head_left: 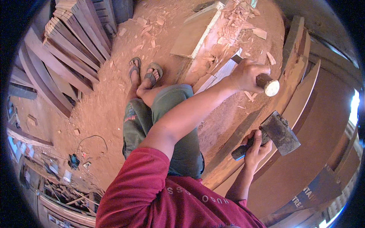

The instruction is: The person sits on the floor and uses a chisel and a wooden mallet to carve a piece of wood. They repeatedly strike the chisel to remove wood shavings, shaping the wood piece. The person occasionally adjusts the wood and clears debris from the work area.

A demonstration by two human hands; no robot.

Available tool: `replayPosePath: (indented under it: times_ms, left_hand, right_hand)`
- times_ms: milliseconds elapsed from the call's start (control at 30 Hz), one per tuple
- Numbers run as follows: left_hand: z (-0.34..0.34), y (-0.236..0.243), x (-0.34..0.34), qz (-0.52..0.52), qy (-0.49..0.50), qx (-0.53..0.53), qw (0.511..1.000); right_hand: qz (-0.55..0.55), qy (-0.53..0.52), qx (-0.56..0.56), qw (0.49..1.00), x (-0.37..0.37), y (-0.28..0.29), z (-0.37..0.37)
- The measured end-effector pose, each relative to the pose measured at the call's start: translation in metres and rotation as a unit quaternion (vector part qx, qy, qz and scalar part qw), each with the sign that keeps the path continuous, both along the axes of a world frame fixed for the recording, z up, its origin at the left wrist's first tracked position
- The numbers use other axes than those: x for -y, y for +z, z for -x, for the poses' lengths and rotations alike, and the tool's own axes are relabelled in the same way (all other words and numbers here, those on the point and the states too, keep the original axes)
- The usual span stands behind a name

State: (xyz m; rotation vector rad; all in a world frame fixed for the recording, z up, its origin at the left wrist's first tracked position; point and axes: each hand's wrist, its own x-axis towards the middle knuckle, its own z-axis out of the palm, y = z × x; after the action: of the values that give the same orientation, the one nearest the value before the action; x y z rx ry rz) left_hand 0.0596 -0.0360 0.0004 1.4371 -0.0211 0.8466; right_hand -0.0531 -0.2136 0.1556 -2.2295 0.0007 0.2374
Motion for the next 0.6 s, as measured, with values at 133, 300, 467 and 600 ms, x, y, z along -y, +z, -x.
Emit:
replayPosePath:
  times_ms: [133,300,467,600]
  left_hand:
    - [0.003,-0.003,0.000,0.013,0.020,-0.001,1.000]
    - [0.006,-0.006,-0.002,0.059,0.019,-0.002,0.998]
    - [0.007,-0.004,-0.005,0.056,0.027,-0.008,0.998]
    - [0.004,-0.005,0.001,0.026,-0.009,-0.018,0.999]
  right_hand:
    - [-0.004,0.015,0.000,1.000,-0.005,-0.002,-0.001]
    - [0.004,0.035,-0.013,0.999,-0.014,0.002,-0.003]
    - [0.091,0.091,0.096,0.987,-0.032,0.027,-0.009]
    - [-0.092,0.094,0.178,0.975,-0.049,0.057,-0.020]
